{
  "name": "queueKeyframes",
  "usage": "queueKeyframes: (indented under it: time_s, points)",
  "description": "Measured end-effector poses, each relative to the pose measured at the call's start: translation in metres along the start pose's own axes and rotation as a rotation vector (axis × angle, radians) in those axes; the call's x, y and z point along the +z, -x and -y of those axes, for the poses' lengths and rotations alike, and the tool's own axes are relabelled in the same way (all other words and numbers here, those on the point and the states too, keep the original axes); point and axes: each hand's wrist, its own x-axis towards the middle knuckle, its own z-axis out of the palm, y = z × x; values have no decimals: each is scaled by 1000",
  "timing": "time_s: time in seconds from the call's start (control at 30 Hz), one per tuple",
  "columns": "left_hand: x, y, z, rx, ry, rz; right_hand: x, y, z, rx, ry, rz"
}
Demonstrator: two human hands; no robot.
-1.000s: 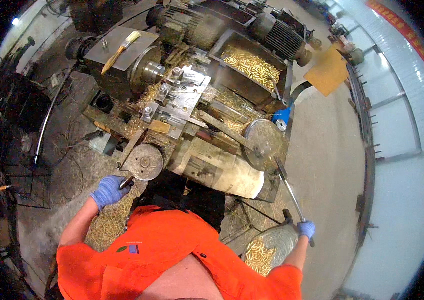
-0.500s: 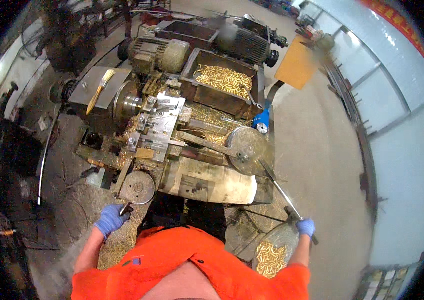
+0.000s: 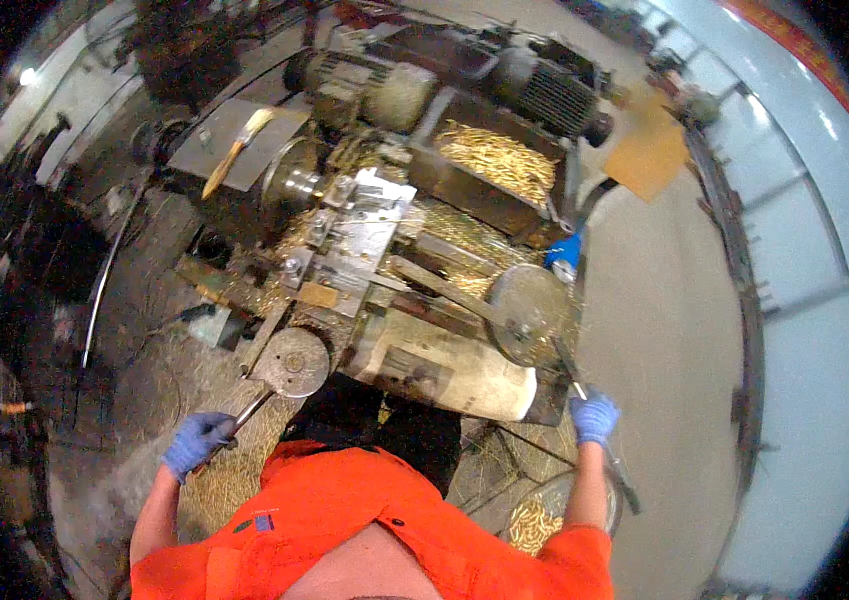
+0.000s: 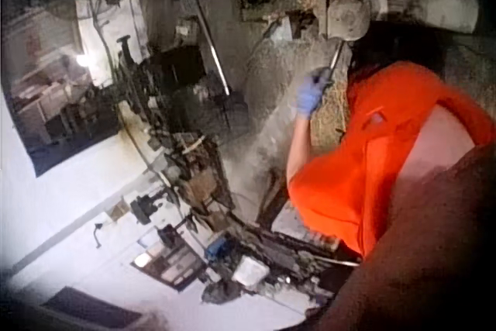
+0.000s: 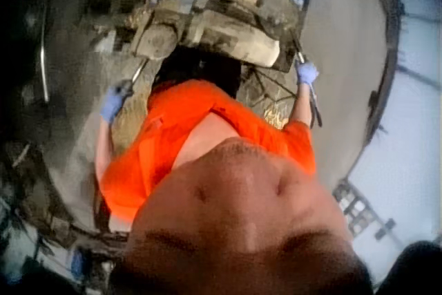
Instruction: The person operates a metal lathe to machine small brass components. They repeatedly load a brass rod into the chuck, engage the cutting tool to shape the part, and remove the finished piece, placing it into a collection tray. The process is repeated continuously throughout the clip.
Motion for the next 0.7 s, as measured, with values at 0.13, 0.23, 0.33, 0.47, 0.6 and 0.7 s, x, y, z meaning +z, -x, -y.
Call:
queueKeyframes:
  time_s: [0.13, 0.23, 0.33, 0.47, 0.6, 0.7]
  points:
    - [12, 24, 72, -47, 75, -535, -4, -55, -8, -42, 78, -29]
    - [41, 24, 58, -94, 411, -775, -44, -85, 16, 8, 80, -9]
    - [45, 13, 63, -125, 366, -814, -56, -123, 33, -3, 94, -116]
    - [33, -8, 74, -25, 382, -940, -40, -168, 41, -99, 86, -211]
    - [-10, -54, 64, 79, 672, -1011, -20, -188, 43, -100, 0, -182]
    - [-54, -112, 48, 212, 516, -975, -28, -180, 43, -113, 28, -165]
